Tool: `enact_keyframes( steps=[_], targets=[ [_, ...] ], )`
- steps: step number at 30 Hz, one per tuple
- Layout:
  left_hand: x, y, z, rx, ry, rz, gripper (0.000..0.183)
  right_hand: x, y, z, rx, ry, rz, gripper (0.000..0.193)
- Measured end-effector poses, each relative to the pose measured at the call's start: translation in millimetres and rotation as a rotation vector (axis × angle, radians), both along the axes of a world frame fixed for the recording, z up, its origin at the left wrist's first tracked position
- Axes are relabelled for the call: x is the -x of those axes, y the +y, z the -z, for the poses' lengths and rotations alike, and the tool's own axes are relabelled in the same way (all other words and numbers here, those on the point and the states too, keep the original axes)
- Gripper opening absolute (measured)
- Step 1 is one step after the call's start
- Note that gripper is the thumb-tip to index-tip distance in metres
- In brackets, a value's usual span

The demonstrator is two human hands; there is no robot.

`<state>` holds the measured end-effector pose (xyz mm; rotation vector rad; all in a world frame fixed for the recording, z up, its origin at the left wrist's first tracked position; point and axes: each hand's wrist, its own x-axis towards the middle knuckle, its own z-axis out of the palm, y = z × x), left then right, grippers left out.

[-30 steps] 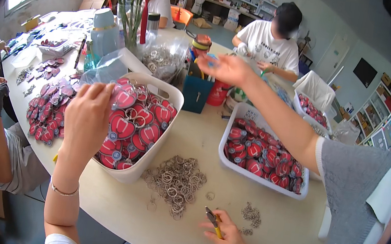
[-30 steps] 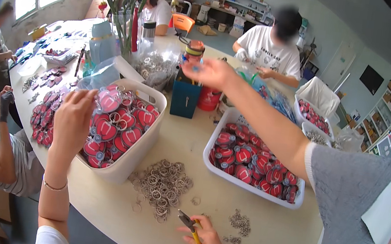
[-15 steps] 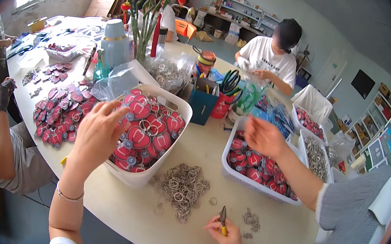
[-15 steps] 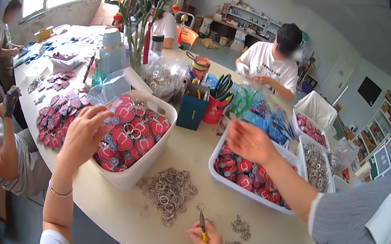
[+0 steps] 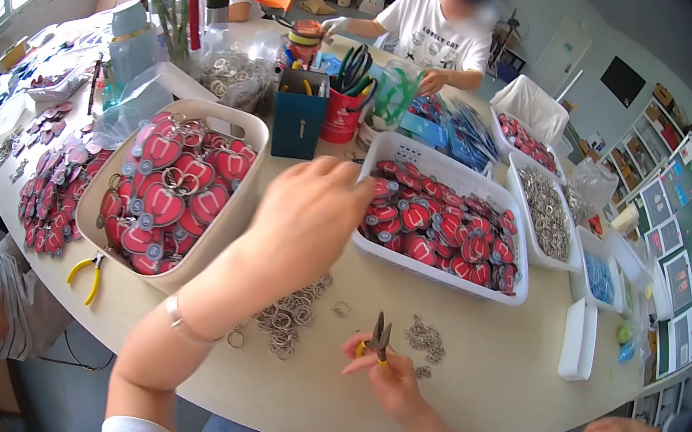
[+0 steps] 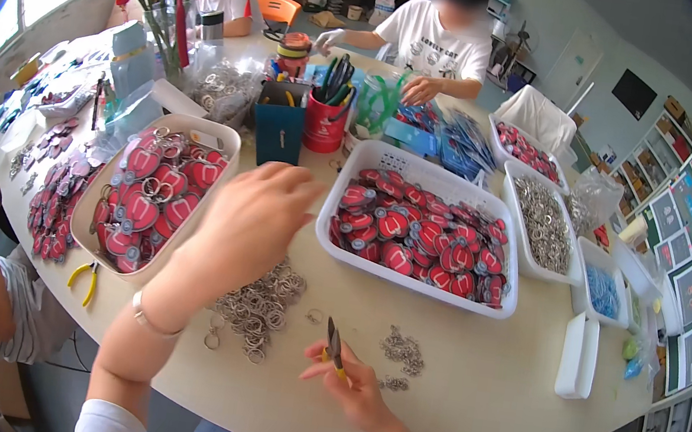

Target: The person uses pliers to attach split rings and key rings to heart-shaped keychain tags. They repeatedly open and close split rings, connect them to the tags, and place finished keychains into a container. The workspace includes bins of tags, piles of rings, and tools on a table.

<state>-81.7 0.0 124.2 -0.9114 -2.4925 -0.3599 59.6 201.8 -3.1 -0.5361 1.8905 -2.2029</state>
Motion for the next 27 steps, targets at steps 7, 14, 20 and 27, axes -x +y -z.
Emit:
enact_keyframes(
  steps=[7, 14, 20, 27],
  targets=[
    [103.6, 113.0, 91.3, 0.096, -0.204, 0.263, 0.053, 6.9, 8.9, -19.9, -0.02, -0.074, 0.169, 0.023],
    [97.0, 120.3, 104.0, 0.28, -0.238, 0.293, 0.041, 18.0, 40.7, -16.9, -0.316, 0.081, 0.443, 0.023],
    [95.6, 118.6, 91.0, 0.288, -0.338, 0.355, 0.035, 27.1, 29.9, 8.8, -0.848, 0.261, 0.598, 0.012],
    [77.4, 103.4, 78.5, -0.056, -0.131, 0.286, 0.022, 42.1, 19.2, 21.2, -1.146, 0.28, 0.683, 0.019]
  ],
)
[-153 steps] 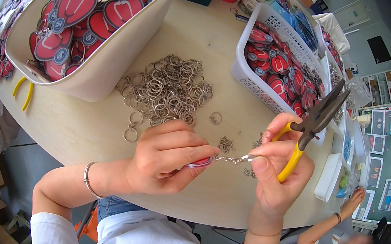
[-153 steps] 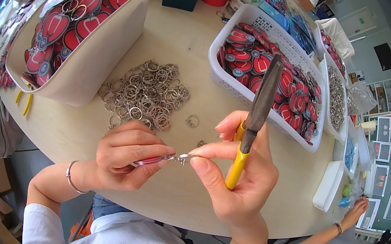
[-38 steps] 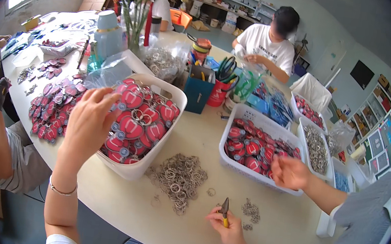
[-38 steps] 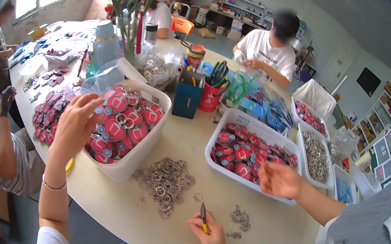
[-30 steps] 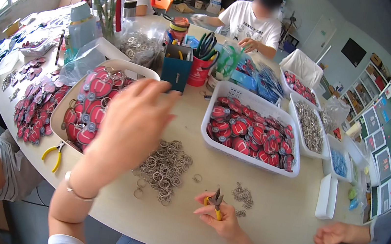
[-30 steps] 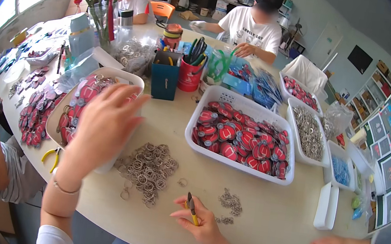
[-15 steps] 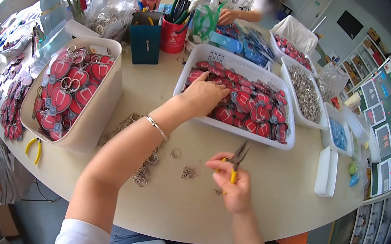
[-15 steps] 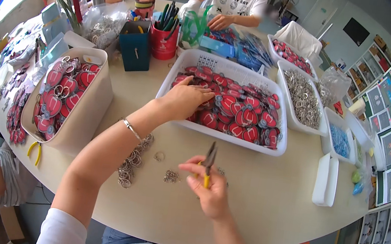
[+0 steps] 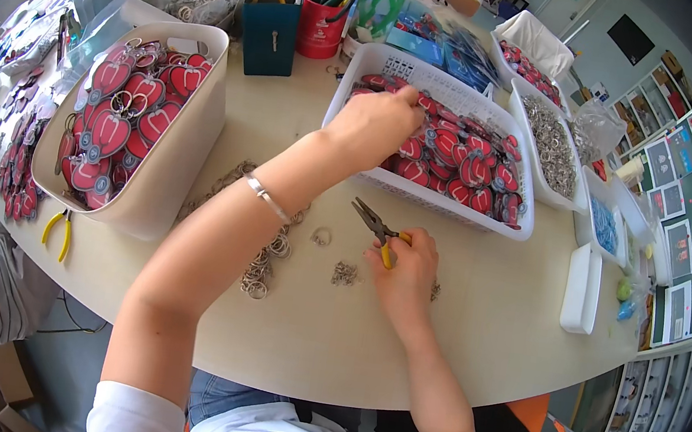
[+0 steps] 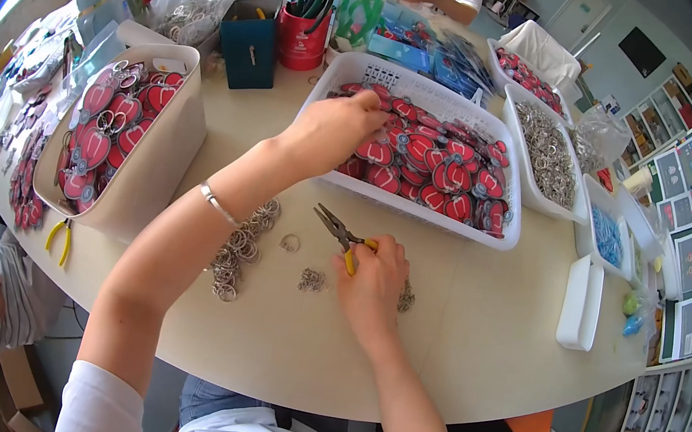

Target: The person uses pliers to attach split rings and key rings to heart-shaped keychain tags. They repeatedly open and close split rings, connect them to the tags, and place finished keychains into a container. The workspace includes bins of tags, piles of rings, and tools on a table.

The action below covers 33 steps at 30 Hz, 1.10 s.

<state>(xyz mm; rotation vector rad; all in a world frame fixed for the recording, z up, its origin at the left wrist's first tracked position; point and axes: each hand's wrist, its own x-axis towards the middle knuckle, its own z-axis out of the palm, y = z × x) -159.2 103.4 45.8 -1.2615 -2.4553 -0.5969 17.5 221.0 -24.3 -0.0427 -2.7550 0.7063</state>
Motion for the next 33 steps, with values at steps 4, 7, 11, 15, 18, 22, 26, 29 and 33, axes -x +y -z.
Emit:
enact_keyframes(
  steps=[4, 7, 11, 15, 18, 22, 26, 29, 33],
  targets=[
    [-30.4, -27.2, 0.1, -0.399, -0.026, -0.093, 0.019, 2.2, -3.6, 3.1, -0.054, -0.056, 0.009, 0.02],
    [-71.9, -57.9, -3.6, -0.517, -0.279, -0.177, 0.019, 1.5, -0.2, 8.4, -0.067, -0.004, 0.014, 0.02],
    [-129.8, -86.8, 11.1, -0.718, -1.053, -0.212, 0.027, -6.2, -2.2, -1.3, 0.115, 0.144, -0.114, 0.021],
    [-153.3, -90.9, 35.5, -0.625, -1.349, -0.067, 0.025, -25.0, -13.2, -25.3, 0.187, 0.206, -0.304, 0.022],
    [-153.4, -90.6, 39.7, -0.579, -1.479, 0.073, 0.021, -30.3, -17.3, -32.7, 0.094, 0.278, -0.406, 0.023],
    [-150.1, -93.0, 37.7, -0.55, -1.533, 0.09, 0.015, -32.7, -17.4, -34.2, -0.009, 0.323, -0.401, 0.023],
    [-147.4, -93.4, 42.3, -0.557, -1.588, 0.108, 0.02, -31.4, -19.4, -34.0, -0.068, 0.392, -0.43, 0.026],
    [-149.8, -93.4, 51.5, -0.652, -1.579, 0.17, 0.021, -31.3, -17.3, -32.2, 0.018, 0.357, -0.461, 0.029],
    [-154.1, -91.8, 46.0, -0.734, -1.508, 0.189, 0.018, -37.2, -19.8, -31.4, 0.201, 0.302, -0.342, 0.027]
  ],
)
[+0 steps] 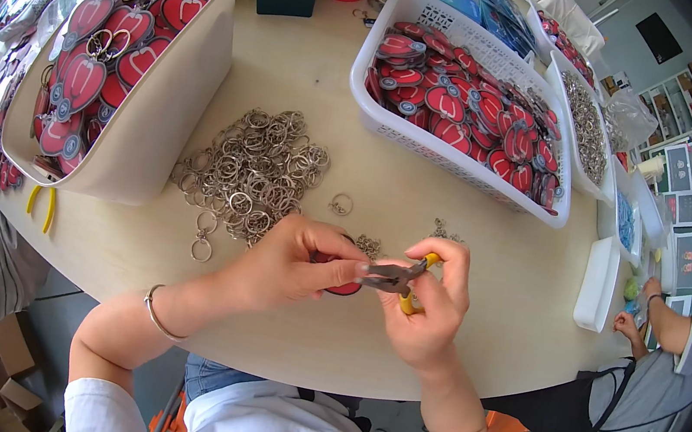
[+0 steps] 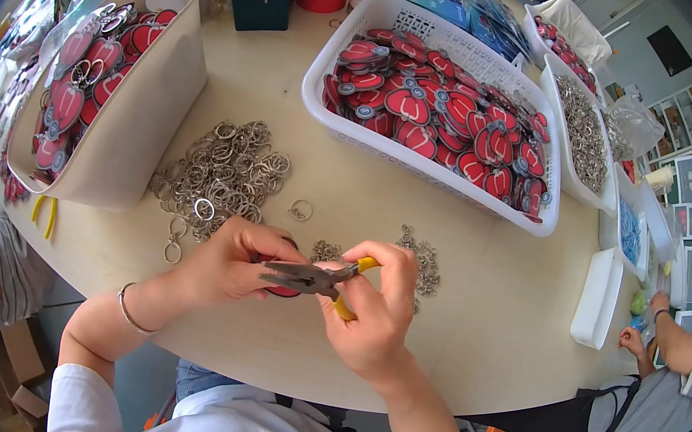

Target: The person uses pliers to attach split rings and key rings to heart-shaped keychain tags. They repeatedly open and close split rings, connect them to the tags, and place finished keychains into a container. The workspace includes bins of tags, piles of rings, and tools on a table.

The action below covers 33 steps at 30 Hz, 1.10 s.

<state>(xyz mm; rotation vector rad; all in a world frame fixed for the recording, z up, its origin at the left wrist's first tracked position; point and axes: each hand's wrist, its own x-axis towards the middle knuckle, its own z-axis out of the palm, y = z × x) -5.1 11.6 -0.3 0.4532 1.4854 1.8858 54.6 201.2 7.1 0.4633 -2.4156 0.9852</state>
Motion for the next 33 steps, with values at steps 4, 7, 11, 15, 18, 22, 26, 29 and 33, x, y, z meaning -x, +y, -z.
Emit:
enact_keyframes(
  steps=[4, 7, 11, 15, 18, 22, 26, 29, 33],
  targets=[
    [-12.4, 5.9, 1.2, -0.018, 0.117, -0.125, 0.014, -2.3, -0.6, 2.5, 0.125, -0.087, 0.02, 0.019],
    [-20.7, 10.0, 2.4, -0.012, 0.126, -0.194, 0.021, -1.9, -2.4, 1.0, 0.235, -0.149, 0.001, 0.017],
    [-26.1, 10.4, 1.4, -0.022, 0.154, -0.328, 0.035, -1.4, -1.2, -9.8, 0.354, -0.372, -0.04, 0.016],
    [-25.4, 10.6, 6.0, 0.04, 0.267, -0.291, 0.033, 1.9, 8.3, -10.9, 0.349, -0.498, -0.177, 0.014],
    [-24.7, 7.1, 7.3, 0.085, 0.283, -0.27, 0.032, 1.9, 9.9, -8.8, 0.374, -0.553, -0.185, 0.014],
    [-23.6, 5.0, 6.8, 0.12, 0.299, -0.258, 0.028, 1.9, 9.8, -9.4, 0.364, -0.603, -0.162, 0.013],
    [-23.6, 4.6, 7.6, 0.113, 0.33, -0.274, 0.027, 2.8, 9.2, -11.7, 0.35, -0.624, -0.177, 0.012],
    [-22.3, 3.9, 8.3, 0.095, 0.355, -0.259, 0.027, 3.2, 10.2, -12.4, 0.357, -0.641, -0.19, 0.013],
    [-19.7, 2.0, 9.0, 0.163, 0.442, -0.22, 0.028, 2.9, 10.9, -11.1, 0.373, -0.679, -0.18, 0.013]
  ],
)
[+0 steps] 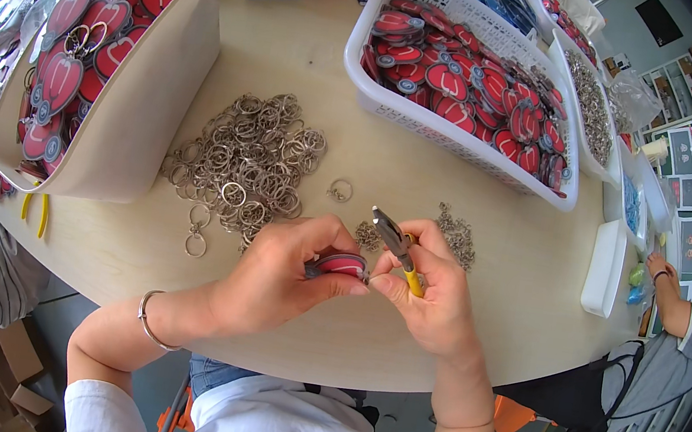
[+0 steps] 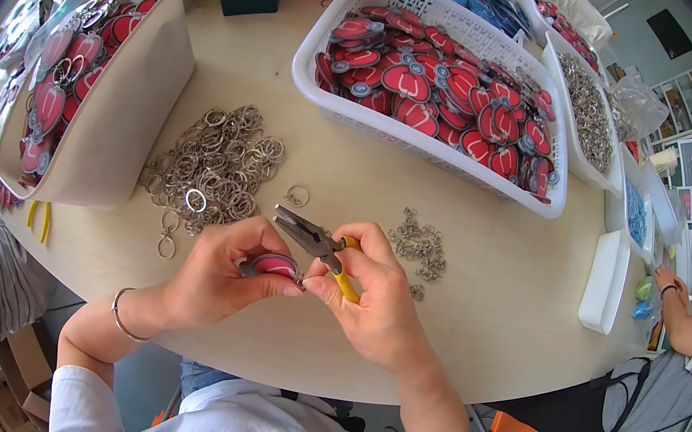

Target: The person uses pliers to attach split rings and key rings to heart-shaped keychain tags. They repeatedly open and close split rings, connect them to the tags, and place finished keychains into a container. The workspace includes bins of tags, piles of rings, and tools on a table.

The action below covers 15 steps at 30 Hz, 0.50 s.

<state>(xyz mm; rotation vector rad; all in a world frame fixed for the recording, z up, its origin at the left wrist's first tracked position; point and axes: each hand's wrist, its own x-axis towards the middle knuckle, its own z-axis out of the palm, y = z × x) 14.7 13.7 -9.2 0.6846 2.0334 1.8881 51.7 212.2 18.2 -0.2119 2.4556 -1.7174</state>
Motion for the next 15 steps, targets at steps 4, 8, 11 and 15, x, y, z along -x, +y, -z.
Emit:
enact_keyframes(
  steps=[4, 8, 11, 15],
  targets=[
    [0.3, -0.9, -6.6, 0.105, 0.056, 0.015, 0.026, 1.5, 0.6, -2.2, -0.069, 0.008, -0.016, 0.014],
    [0.4, -0.3, -9.4, 0.164, 0.164, 0.02, 0.025, 3.0, 1.7, -4.7, -0.117, -0.01, -0.048, 0.016],
    [-0.4, 1.0, -5.2, 0.11, 0.186, -0.003, 0.028, 4.4, 4.1, -2.8, -0.114, 0.009, -0.088, 0.019],
    [-1.2, 2.7, -0.8, -0.026, -0.233, 0.07, 0.024, 4.8, 4.4, -5.8, -0.166, 0.081, -0.107, 0.021]
  ],
)
